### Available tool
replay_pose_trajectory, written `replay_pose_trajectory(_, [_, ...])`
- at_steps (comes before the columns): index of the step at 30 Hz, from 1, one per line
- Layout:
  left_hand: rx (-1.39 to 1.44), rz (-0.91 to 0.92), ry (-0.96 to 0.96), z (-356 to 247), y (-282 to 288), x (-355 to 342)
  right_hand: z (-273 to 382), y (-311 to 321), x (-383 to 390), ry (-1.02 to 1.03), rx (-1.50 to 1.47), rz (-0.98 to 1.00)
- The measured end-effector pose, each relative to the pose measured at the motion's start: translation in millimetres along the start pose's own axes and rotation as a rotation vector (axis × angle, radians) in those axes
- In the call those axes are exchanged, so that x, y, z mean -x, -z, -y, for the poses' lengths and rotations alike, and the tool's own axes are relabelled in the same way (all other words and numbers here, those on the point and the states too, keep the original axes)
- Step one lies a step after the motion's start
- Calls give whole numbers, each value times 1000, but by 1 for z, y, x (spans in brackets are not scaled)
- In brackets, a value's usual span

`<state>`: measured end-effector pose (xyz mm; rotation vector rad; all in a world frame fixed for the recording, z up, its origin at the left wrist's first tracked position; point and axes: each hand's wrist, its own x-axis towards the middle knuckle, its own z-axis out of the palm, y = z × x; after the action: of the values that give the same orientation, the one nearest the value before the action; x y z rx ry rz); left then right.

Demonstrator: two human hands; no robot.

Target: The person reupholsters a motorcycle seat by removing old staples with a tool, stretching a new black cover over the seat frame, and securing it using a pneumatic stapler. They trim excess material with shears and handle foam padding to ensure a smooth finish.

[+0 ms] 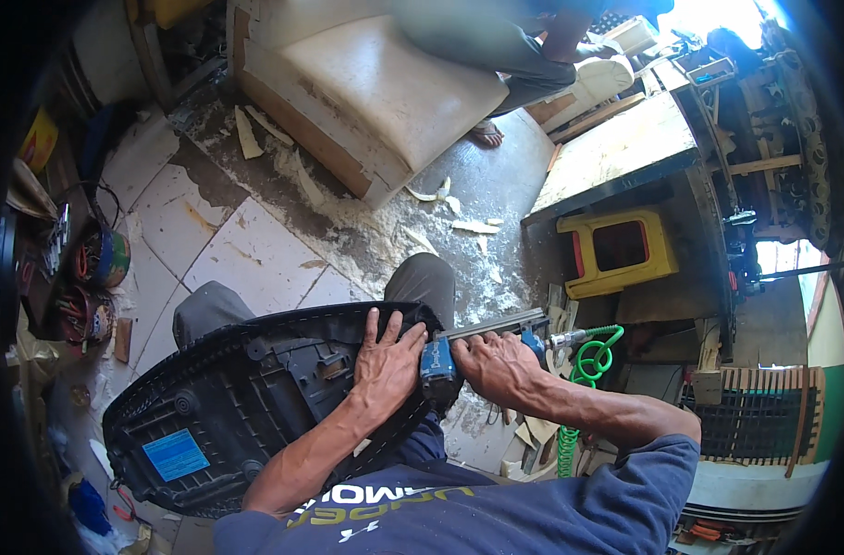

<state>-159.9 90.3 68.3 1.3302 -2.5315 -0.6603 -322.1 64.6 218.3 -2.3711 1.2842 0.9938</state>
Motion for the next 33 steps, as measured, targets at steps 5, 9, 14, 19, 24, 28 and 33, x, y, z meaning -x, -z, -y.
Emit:
replay_pose_trajectory(5, [82,-28,-31,4,-2,5,8,-4,-9,-30,31,-33])
replay_pose_trajectory(9, [110,-111,-96,12,-6,7,20,0,-15,-102,73,44])
replay_pose_trajectory(14, [184,-97,-98,11,6,3,17,-1,9,21,62,-86])
replay_pose_trajectory(19, [182,-115,-103,16,13,6,21,11,30,-43,-86,97])
replay_pose_trajectory(24, [196,-92,-124,12,13,6,15,-1,23,-77,5,-30])
replay_pose_trajectory(28, [228,-102,-110,10,7,5,17,3,12,-94,18,17])
replay_pose_trajectory(33, [236,-106,-119,11,2,8,22,0,-1,-146,17,68])
